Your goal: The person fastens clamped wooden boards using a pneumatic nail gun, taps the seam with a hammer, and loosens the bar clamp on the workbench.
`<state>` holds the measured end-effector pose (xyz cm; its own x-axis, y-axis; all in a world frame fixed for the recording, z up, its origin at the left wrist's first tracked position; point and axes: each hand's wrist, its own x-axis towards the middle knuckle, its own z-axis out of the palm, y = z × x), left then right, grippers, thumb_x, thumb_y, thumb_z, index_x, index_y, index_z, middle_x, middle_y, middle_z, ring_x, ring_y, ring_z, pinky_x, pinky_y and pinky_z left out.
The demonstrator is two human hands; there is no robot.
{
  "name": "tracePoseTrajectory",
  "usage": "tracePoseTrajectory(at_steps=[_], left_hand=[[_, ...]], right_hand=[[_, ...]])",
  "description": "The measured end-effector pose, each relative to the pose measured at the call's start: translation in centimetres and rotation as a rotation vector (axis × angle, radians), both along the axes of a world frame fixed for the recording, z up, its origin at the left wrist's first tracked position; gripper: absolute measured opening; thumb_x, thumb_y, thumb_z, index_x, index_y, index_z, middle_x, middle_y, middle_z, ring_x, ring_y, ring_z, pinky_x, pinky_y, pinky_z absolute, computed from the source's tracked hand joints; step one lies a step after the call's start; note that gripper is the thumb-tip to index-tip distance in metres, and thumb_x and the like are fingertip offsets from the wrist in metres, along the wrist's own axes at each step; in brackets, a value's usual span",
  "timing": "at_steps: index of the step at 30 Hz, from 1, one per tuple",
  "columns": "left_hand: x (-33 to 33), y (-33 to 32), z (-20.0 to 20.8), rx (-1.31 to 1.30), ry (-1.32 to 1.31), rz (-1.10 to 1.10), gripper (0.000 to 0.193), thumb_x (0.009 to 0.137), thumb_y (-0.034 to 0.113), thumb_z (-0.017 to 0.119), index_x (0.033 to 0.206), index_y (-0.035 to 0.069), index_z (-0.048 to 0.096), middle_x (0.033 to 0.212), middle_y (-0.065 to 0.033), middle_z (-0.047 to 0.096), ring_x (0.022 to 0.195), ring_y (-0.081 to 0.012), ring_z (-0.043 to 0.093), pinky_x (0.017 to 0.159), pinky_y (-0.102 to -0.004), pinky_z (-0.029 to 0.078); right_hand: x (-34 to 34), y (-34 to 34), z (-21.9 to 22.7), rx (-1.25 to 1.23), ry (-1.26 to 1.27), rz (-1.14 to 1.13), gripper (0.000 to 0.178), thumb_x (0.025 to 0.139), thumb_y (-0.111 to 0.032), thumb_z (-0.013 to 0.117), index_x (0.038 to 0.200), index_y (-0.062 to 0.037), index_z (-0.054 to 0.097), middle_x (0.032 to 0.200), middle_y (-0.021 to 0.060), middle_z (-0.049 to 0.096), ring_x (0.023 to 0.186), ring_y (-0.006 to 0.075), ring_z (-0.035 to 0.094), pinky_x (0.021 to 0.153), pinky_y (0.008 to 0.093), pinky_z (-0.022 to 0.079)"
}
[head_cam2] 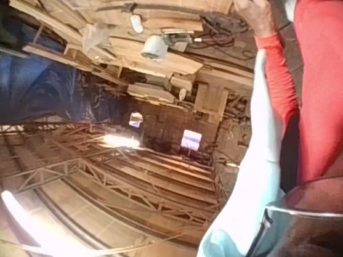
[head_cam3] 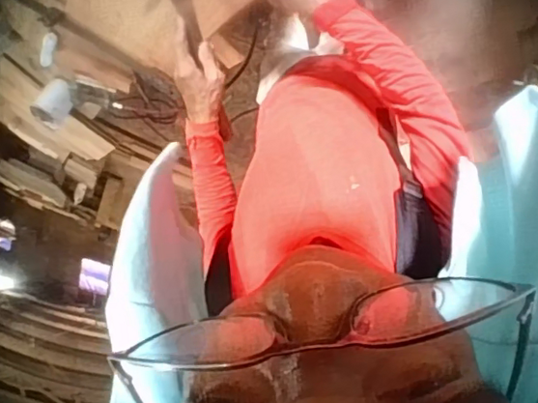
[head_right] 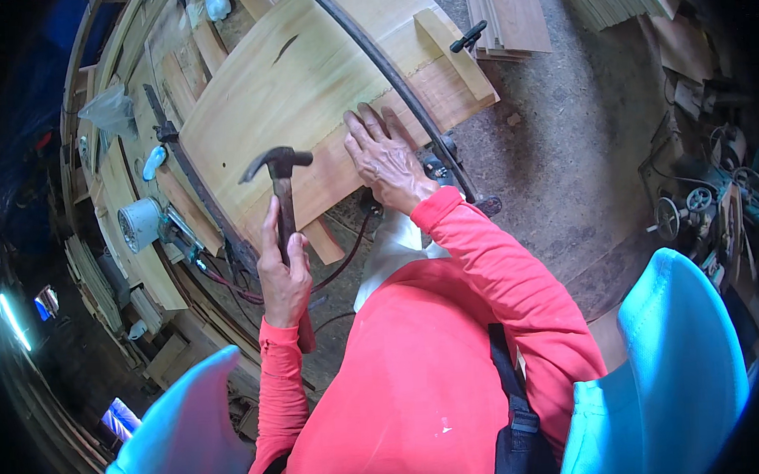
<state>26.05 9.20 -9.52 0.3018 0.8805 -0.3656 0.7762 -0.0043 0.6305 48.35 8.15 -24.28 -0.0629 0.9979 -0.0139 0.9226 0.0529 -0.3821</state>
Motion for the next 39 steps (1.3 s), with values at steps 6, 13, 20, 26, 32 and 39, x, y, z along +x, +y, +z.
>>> tracePoseTrajectory(at_steps=[6, 13, 20, 26, 32, 39], left_hand=[[-1.7, -2.0, -1.0, -0.028, 0.03, -0.005, 0.064, 0.103, -0.002, 0.053, 0.165, 0.006, 0.038, 0.137, -0.0303, 0.066, 0.109, -0.0448, 0.072, 0.092, -0.0468, 0.056], [-2.3, -2.3, -1.2, -0.052, 0.004, 0.006, 0.064, 0.104, -0.002, 0.051, 0.165, 0.007, 0.037, 0.143, -0.0308, 0.063, 0.119, -0.047, 0.069, 0.098, -0.0488, 0.055], [-2.2, -1.7, -0.4, -0.128, 0.03, 0.032, 0.066, 0.104, -0.001, 0.052, 0.166, 0.011, 0.036, 0.118, -0.029, 0.07, 0.084, -0.0368, 0.071, 0.079, -0.0446, 0.056], [-1.9, -1.6, -0.6, -0.079, 0.029, -0.029, 0.067, 0.104, -0.003, 0.051, 0.167, 0.012, 0.036, 0.118, -0.0291, 0.07, 0.083, -0.0357, 0.071, 0.079, -0.0446, 0.056], [-1.2, -1.5, -0.1, -0.068, 0.018, -0.02, 0.066, 0.105, -0.003, 0.05, 0.167, 0.013, 0.036, 0.105, -0.0232, 0.069, 0.08, -0.0294, 0.069, 0.077, -0.0424, 0.056], [-1.0, -1.3, 0.3, -0.102, 0.06, -0.016, 0.066, 0.104, -0.003, 0.05, 0.167, 0.013, 0.035, 0.105, -0.0237, 0.069, 0.077, -0.03, 0.067, 0.074, -0.0424, 0.055]], right_hand=[[-0.3, -0.6, -0.3, 0.021, -0.062, 0.02, 0.067, 0.076, -0.014, 0.077, 0.138, 0.0029, 0.058, 0.166, 0.0218, 0.04, 0.159, 0.041, 0.032, 0.13, 0.0557, 0.025], [-1.5, -0.1, 0.3, 0.006, -0.023, 0.088, 0.072, 0.077, -0.015, 0.075, 0.144, 0.0033, 0.057, 0.169, 0.0227, 0.037, 0.161, 0.0386, 0.03, 0.131, 0.0527, 0.026], [-1.8, -0.4, 0.3, -0.028, -0.037, 0.082, 0.072, 0.084, -0.018, 0.07, 0.149, 0.0073, 0.052, 0.171, 0.0255, 0.033, 0.162, 0.0389, 0.027, 0.132, 0.0542, 0.022], [-0.4, -1.3, 0.6, -0.056, 0.013, -0.155, 0.079, 0.082, -0.021, 0.073, 0.147, 0.0156, 0.048, 0.17, 0.0338, 0.029, 0.162, 0.0474, 0.023, 0.133, 0.0562, 0.014], [1.2, 0.4, 2.0, -0.181, 0.022, -0.168, 0.117, 0.069, -0.038, 0.092, 0.155, 0.0173, 0.036, 0.172, 0.0365, 0.022, 0.164, 0.0503, 0.013, 0.135, 0.0551, 0.008], [0.5, -1.6, -0.2, -0.049, -0.112, -0.154, 0.082, 0.088, -0.023, 0.064, 0.154, 0.0179, 0.037, 0.17, 0.0349, 0.029, 0.162, 0.0483, 0.024, 0.134, 0.055, 0.014]])
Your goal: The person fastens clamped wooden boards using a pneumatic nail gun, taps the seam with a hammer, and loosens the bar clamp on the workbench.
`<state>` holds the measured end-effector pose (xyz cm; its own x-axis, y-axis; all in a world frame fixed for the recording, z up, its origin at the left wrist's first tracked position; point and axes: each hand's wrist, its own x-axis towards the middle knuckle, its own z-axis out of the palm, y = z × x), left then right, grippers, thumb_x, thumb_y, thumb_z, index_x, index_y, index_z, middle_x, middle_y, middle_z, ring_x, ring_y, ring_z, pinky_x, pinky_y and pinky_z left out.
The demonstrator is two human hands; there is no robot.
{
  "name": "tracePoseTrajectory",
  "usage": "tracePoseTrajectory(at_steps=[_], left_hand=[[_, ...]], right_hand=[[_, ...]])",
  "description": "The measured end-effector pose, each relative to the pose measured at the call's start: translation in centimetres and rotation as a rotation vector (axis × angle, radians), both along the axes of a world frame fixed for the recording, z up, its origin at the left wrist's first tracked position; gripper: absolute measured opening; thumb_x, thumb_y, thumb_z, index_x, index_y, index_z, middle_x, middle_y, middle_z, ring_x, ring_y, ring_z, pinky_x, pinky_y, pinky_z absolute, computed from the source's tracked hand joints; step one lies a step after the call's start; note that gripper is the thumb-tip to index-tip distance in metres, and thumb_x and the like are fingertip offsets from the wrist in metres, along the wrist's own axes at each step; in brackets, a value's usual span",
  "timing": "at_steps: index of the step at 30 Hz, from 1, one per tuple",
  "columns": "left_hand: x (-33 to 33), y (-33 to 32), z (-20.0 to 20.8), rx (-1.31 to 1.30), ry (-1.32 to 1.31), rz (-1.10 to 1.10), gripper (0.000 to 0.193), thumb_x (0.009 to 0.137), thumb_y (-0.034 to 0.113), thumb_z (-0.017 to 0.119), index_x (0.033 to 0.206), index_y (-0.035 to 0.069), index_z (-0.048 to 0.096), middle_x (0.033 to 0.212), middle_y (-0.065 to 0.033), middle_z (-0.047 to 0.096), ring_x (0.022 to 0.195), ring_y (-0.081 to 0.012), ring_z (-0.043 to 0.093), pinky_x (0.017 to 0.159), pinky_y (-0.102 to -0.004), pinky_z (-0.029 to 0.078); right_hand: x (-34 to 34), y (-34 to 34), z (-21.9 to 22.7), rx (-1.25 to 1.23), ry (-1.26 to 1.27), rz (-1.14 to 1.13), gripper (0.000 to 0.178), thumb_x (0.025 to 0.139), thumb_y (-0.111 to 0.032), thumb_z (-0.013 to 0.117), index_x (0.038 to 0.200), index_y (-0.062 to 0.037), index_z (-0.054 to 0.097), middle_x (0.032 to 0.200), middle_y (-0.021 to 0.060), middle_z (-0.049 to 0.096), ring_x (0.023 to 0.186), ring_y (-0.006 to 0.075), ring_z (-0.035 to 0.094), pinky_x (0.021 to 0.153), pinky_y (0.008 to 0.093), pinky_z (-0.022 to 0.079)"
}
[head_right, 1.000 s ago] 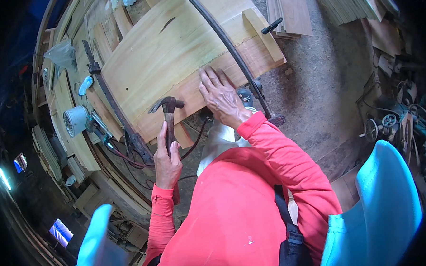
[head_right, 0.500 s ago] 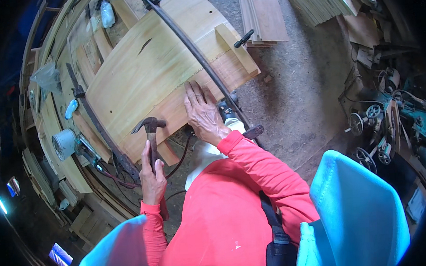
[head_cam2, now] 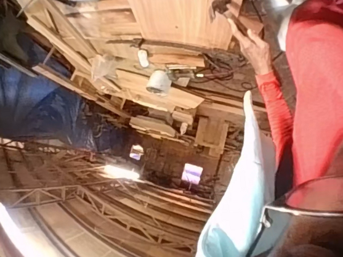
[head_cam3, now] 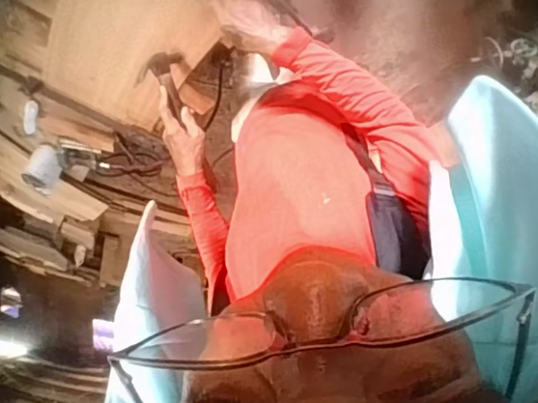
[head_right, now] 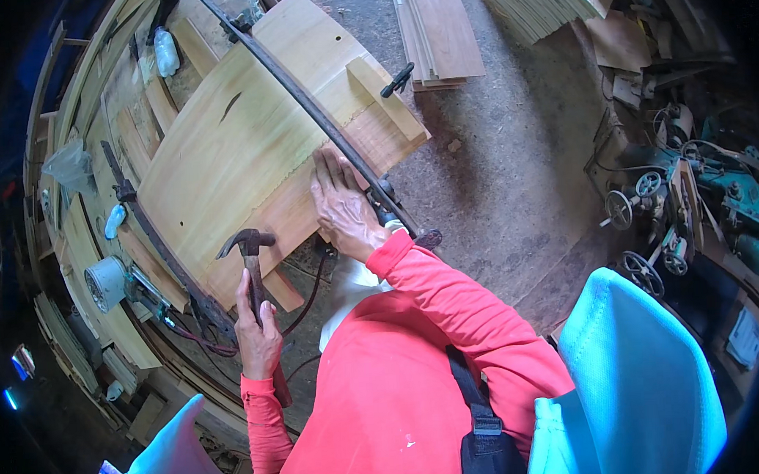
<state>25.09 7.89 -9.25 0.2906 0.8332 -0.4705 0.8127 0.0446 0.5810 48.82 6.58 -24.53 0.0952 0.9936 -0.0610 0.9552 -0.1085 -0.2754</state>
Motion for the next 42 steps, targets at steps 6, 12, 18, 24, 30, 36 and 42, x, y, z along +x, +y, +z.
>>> tracePoseTrajectory(at_steps=[6, 12, 18, 24, 30, 36, 42], left_hand=[[-0.6, -0.1, -0.4, -0.01, 0.003, 0.0, 0.067, 0.103, -0.003, 0.05, 0.167, 0.013, 0.035, 0.112, -0.0266, 0.07, 0.079, -0.0331, 0.069, 0.076, -0.044, 0.055], [-0.6, 0.0, -0.4, -0.019, -0.003, 0.005, 0.068, 0.103, -0.004, 0.05, 0.167, 0.011, 0.034, 0.133, -0.0319, 0.067, 0.093, -0.0436, 0.073, 0.083, -0.0472, 0.057], [-1.3, -0.1, -1.2, 0.05, -0.021, 0.0, 0.067, 0.105, 0.002, 0.05, 0.168, 0.015, 0.034, 0.088, -0.015, 0.066, 0.074, -0.0245, 0.067, 0.074, -0.0397, 0.055], [-1.4, 0.4, -0.8, -0.018, -0.078, 0.028, 0.067, 0.103, -0.001, 0.051, 0.167, 0.011, 0.034, 0.128, -0.0326, 0.069, 0.1, -0.0494, 0.074, 0.085, -0.0494, 0.057], [-2.4, 0.1, -1.3, -0.071, -0.114, 0.067, 0.066, 0.104, 0.001, 0.051, 0.167, 0.01, 0.034, 0.142, -0.0321, 0.061, 0.12, -0.0518, 0.067, 0.096, -0.0501, 0.056], [-3.3, -0.9, -2.2, -0.073, -0.156, 0.154, 0.066, 0.104, 0.002, 0.052, 0.167, 0.011, 0.033, 0.142, -0.0309, 0.062, 0.11, -0.0483, 0.072, 0.091, -0.0487, 0.057], [-4.9, -2.9, -2.5, -0.164, -0.234, 0.278, 0.065, 0.107, 0.004, 0.051, 0.168, 0.015, 0.031, 0.106, -0.0205, 0.07, 0.08, -0.028, 0.073, 0.074, -0.0427, 0.058]], right_hand=[[-1.0, -1.4, 0.3, -0.032, 0.129, -0.044, 0.076, 0.09, -0.022, 0.061, 0.152, 0.0167, 0.042, 0.169, 0.0347, 0.03, 0.161, 0.0483, 0.025, 0.134, 0.055, 0.015], [-0.9, 0.1, 1.1, -0.085, 0.105, -0.093, 0.091, 0.083, -0.028, 0.074, 0.154, 0.0162, 0.039, 0.171, 0.0367, 0.025, 0.162, 0.0501, 0.02, 0.134, 0.054, 0.013], [0.2, 2.1, 1.7, -0.165, 0.185, -0.153, 0.119, 0.071, -0.034, 0.089, 0.16, 0.0166, 0.029, 0.174, 0.0381, 0.013, 0.164, 0.0503, 0.011, 0.134, 0.0534, 0.012], [0.5, 1.7, 1.8, -0.191, 0.134, -0.106, 0.128, 0.072, -0.04, 0.091, 0.161, 0.0185, 0.022, 0.173, 0.039, 0.011, 0.164, 0.0511, 0.009, 0.135, 0.0525, 0.013], [-0.6, 0.5, 1.8, -0.156, 0.143, -0.024, 0.112, 0.081, -0.033, 0.087, 0.161, 0.0165, 0.026, 0.174, 0.0364, 0.012, 0.165, 0.0489, 0.006, 0.134, 0.0537, 0.016], [-2.0, 1.3, 1.0, -0.047, 0.181, 0.294, 0.085, 0.083, -0.015, 0.071, 0.156, 0.0139, 0.04, 0.172, 0.0317, 0.026, 0.164, 0.0446, 0.019, 0.135, 0.0531, 0.016], [-4.6, 2.9, 0.7, -0.085, 0.14, 0.408, 0.083, 0.085, -0.015, 0.067, 0.159, 0.0126, 0.039, 0.174, 0.0311, 0.025, 0.165, 0.0445, 0.018, 0.135, 0.0525, 0.014]])
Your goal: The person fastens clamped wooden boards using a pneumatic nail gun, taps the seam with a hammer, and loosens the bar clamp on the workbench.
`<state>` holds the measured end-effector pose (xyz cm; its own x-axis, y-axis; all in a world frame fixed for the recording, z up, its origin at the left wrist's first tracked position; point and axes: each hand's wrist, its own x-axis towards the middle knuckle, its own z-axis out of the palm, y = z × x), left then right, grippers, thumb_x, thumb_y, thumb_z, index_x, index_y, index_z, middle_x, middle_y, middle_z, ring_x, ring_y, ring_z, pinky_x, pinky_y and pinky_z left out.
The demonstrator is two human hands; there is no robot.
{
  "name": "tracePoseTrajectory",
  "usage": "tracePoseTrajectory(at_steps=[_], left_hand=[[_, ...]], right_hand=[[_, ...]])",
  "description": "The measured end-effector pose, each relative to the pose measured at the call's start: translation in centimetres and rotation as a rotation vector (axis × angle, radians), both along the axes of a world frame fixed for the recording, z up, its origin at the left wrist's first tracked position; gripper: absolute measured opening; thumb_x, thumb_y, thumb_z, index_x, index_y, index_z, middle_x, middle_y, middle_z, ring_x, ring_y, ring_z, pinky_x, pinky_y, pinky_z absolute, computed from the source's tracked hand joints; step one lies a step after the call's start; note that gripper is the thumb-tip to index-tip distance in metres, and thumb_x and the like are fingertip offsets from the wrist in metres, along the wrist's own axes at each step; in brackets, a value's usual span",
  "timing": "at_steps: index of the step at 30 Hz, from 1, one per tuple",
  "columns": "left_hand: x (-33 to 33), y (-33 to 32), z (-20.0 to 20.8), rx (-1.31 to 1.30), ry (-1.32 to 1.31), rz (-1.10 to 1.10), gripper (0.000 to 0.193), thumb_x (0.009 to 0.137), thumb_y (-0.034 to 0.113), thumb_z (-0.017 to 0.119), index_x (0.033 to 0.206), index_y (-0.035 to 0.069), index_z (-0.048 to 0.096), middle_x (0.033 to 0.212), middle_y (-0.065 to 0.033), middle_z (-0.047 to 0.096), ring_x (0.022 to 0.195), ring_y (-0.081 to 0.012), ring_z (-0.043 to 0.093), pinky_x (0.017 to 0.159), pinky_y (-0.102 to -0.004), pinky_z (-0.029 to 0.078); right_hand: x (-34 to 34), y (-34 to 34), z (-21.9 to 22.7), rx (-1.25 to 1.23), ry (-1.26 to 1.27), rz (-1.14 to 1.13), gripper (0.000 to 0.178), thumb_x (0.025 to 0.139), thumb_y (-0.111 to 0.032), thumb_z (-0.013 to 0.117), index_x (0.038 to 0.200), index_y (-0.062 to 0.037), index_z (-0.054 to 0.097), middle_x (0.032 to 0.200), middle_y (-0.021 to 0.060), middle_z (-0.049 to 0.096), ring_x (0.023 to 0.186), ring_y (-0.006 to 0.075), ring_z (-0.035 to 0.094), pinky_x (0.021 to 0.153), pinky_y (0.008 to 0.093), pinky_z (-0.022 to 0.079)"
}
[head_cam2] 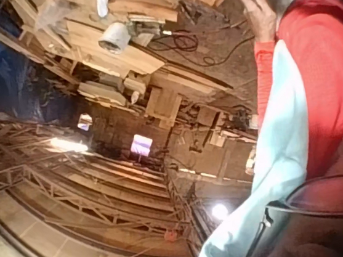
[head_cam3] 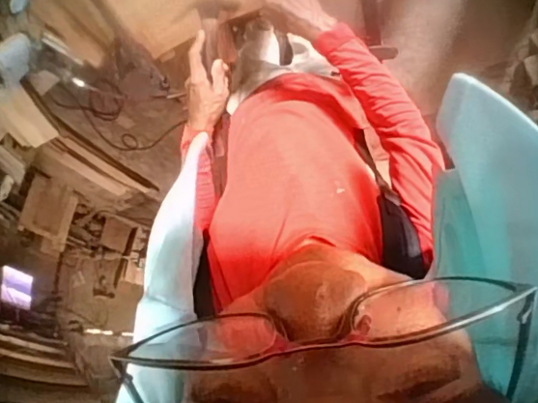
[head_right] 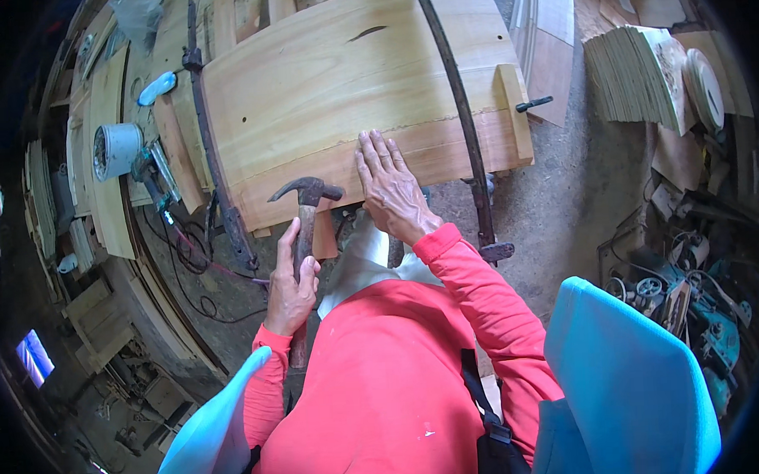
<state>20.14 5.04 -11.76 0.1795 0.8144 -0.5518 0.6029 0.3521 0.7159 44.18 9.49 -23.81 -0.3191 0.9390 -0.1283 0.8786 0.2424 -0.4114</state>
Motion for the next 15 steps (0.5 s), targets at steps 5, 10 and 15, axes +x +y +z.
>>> tracePoseTrajectory(at_steps=[5, 10, 15], left_hand=[[-1.6, -1.3, 0.2, -0.145, -0.079, 0.171, 0.066, 0.109, 0.007, 0.052, 0.17, 0.018, 0.029, 0.09, -0.0099, 0.064, 0.071, -0.0163, 0.062, 0.066, -0.0347, 0.055], [-2.2, -1.0, 0.4, -0.146, -0.082, 0.138, 0.066, 0.109, 0.008, 0.053, 0.17, 0.018, 0.029, 0.09, -0.009, 0.064, 0.071, -0.0158, 0.061, 0.068, -0.0343, 0.055], [-3.1, -1.3, -0.7, -0.11, -0.106, 0.129, 0.067, 0.107, 0.006, 0.054, 0.169, 0.016, 0.031, 0.095, -0.012, 0.068, 0.078, -0.0199, 0.066, 0.078, -0.039, 0.058]], right_hand=[[-1.4, 0.6, -0.3, 0.046, -0.014, 0.008, 0.08, 0.087, -0.014, 0.065, 0.158, 0.0125, 0.04, 0.174, 0.0306, 0.024, 0.165, 0.0441, 0.019, 0.135, 0.0528, 0.016], [-1.6, -0.5, 0.6, -0.006, 0.009, 0.026, 0.081, 0.087, -0.015, 0.065, 0.159, 0.0124, 0.039, 0.174, 0.0309, 0.025, 0.164, 0.0429, 0.022, 0.135, 0.0528, 0.017], [-2.5, 0.4, -1.4, 0.087, -0.033, 0.046, 0.083, 0.084, -0.014, 0.068, 0.158, 0.0114, 0.04, 0.174, 0.0293, 0.025, 0.164, 0.0422, 0.021, 0.135, 0.0533, 0.016]])
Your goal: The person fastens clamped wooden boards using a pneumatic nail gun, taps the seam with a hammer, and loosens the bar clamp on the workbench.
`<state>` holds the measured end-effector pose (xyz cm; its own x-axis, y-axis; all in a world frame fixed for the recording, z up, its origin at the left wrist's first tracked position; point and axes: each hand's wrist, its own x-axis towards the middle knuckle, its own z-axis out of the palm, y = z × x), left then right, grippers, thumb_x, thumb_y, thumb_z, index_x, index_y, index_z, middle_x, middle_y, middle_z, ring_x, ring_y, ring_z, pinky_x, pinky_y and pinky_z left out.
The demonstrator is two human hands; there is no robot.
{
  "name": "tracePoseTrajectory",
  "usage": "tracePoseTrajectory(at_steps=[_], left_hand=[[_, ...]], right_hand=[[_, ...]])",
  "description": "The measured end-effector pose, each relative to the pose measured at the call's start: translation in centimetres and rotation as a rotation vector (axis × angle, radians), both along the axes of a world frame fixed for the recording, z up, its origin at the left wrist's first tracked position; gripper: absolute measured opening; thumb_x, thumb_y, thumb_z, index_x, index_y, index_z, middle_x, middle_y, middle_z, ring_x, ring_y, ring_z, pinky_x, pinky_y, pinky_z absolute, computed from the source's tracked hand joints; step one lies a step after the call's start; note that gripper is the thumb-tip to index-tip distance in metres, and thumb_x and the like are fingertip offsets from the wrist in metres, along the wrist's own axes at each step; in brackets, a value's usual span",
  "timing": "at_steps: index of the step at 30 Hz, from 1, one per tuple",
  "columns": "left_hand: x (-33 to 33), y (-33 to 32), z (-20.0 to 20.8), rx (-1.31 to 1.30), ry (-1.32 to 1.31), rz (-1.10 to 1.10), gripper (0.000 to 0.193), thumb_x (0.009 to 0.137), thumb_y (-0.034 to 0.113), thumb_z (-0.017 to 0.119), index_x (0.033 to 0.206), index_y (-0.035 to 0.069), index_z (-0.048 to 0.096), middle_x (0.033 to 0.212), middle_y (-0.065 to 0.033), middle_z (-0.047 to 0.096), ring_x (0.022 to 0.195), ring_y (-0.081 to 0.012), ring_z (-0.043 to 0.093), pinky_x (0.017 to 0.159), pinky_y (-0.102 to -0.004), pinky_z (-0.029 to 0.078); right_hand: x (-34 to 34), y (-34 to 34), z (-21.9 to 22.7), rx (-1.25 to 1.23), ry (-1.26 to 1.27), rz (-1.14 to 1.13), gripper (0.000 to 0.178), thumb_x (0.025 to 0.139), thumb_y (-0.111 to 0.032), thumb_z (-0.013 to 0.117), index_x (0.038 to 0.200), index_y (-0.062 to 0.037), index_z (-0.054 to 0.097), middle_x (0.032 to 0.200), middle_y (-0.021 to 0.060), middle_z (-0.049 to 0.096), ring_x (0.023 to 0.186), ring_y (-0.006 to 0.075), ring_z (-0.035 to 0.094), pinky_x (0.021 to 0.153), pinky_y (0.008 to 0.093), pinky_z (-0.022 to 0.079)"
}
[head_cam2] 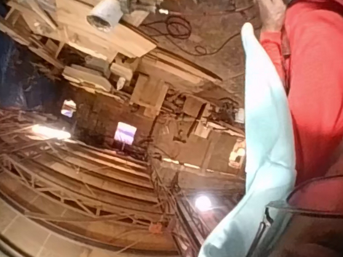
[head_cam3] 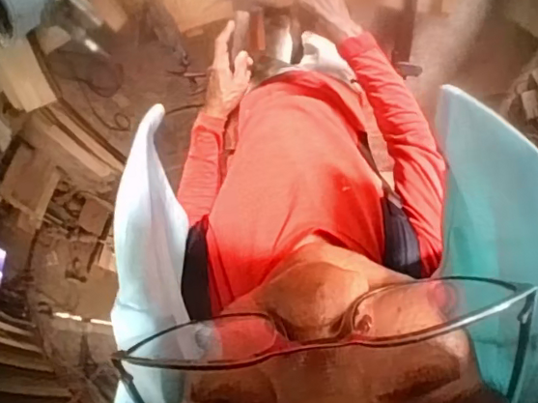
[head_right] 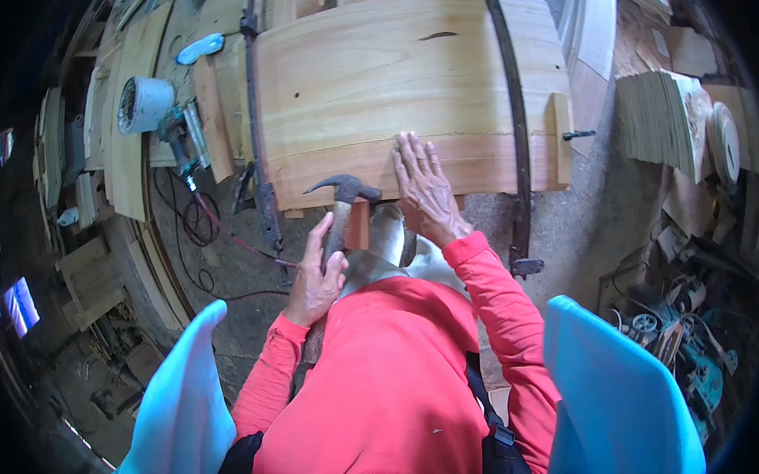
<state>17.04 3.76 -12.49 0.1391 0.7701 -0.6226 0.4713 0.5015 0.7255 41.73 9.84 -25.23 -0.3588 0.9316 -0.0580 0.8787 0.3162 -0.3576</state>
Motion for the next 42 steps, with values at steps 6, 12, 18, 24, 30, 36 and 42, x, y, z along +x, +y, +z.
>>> tracePoseTrajectory(at_steps=[6, 12, 18, 24, 30, 36, 42], left_hand=[[-0.5, 0.2, 0.1, 0.035, -0.073, 0.0, 0.066, 0.108, 0.005, 0.054, 0.168, 0.016, 0.031, 0.105, -0.0133, 0.065, 0.077, -0.0189, 0.063, 0.072, -0.0353, 0.054], [-3.0, -0.5, 0.9, 0.016, -0.058, 0.04, 0.066, 0.105, 0.001, 0.055, 0.167, 0.009, 0.033, 0.145, -0.0264, 0.062, 0.11, -0.0351, 0.075, 0.094, -0.0423, 0.057], [-6.5, -0.3, 2.3, 0.122, 0.091, 0.085, 0.065, 0.104, 0.001, 0.055, 0.166, 0.008, 0.036, 0.158, -0.0244, 0.054, 0.139, -0.0407, 0.061, 0.108, -0.0431, 0.053], [-8.7, -0.5, 2.2, 0.148, 0.08, 0.13, 0.064, 0.106, 0.001, 0.053, 0.167, 0.007, 0.034, 0.161, -0.0231, 0.052, 0.133, -0.038, 0.065, 0.101, -0.0429, 0.055], [-9.4, -1.2, 2.1, 0.227, 0.023, 0.21, 0.064, 0.111, 0.005, 0.051, 0.171, 0.016, 0.03, 0.097, -0.0011, 0.059, 0.07, -0.0053, 0.047, 0.063, -0.022, 0.046], [-9.8, -0.9, 2.4, 0.223, 0.025, 0.221, 0.065, 0.111, 0.003, 0.051, 0.171, 0.015, 0.03, 0.097, -0.0013, 0.059, 0.071, -0.0048, 0.047, 0.063, -0.0217, 0.046], [-9.6, -1.2, 2.3, 0.234, 0.029, 0.227, 0.064, 0.111, 0.004, 0.05, 0.171, 0.015, 0.03, 0.099, -0.0012, 0.059, 0.07, -0.0044, 0.047, 0.062, -0.0212, 0.046]], right_hand=[[-0.6, 0.2, 0.5, -0.011, -0.007, 0.019, 0.099, 0.075, -0.018, 0.087, 0.157, 0.0097, 0.041, 0.174, 0.0289, 0.024, 0.164, 0.0436, 0.019, 0.135, 0.0539, 0.017], [-3.8, 0.5, 1.9, -0.113, 0.128, 0.121, 0.077, 0.086, -0.012, 0.064, 0.157, 0.0098, 0.043, 0.174, 0.0286, 0.026, 0.165, 0.0421, 0.019, 0.135, 0.0544, 0.015], [-7.7, 2.6, 1.7, -0.078, 0.059, 0.207, 0.076, 0.086, -0.012, 0.065, 0.155, 0.0114, 0.045, 0.173, 0.0289, 0.027, 0.165, 0.0426, 0.019, 0.135, 0.0553, 0.016], [-9.7, 2.7, 1.6, -0.074, 0.075, 0.166, 0.078, 0.084, -0.012, 0.069, 0.154, 0.0127, 0.046, 0.172, 0.0303, 0.028, 0.164, 0.0432, 0.021, 0.134, 0.0553, 0.017], [-11.5, 3.8, 2.0, -0.077, 0.119, 0.219, 0.081, 0.079, -0.011, 0.072, 0.153, 0.012, 0.047, 0.172, 0.03, 0.029, 0.164, 0.0433, 0.022, 0.134, 0.0552, 0.017], [-13.0, 3.8, 2.0, -0.069, 0.104, 0.235, 0.079, 0.082, -0.01, 0.067, 0.155, 0.0119, 0.045, 0.172, 0.0285, 0.03, 0.164, 0.0429, 0.022, 0.134, 0.0557, 0.018], [-13.1, 3.3, 2.0, -0.06, 0.105, 0.253, 0.077, 0.083, -0.01, 0.065, 0.155, 0.0121, 0.045, 0.172, 0.0286, 0.03, 0.164, 0.0426, 0.022, 0.134, 0.056, 0.018]])
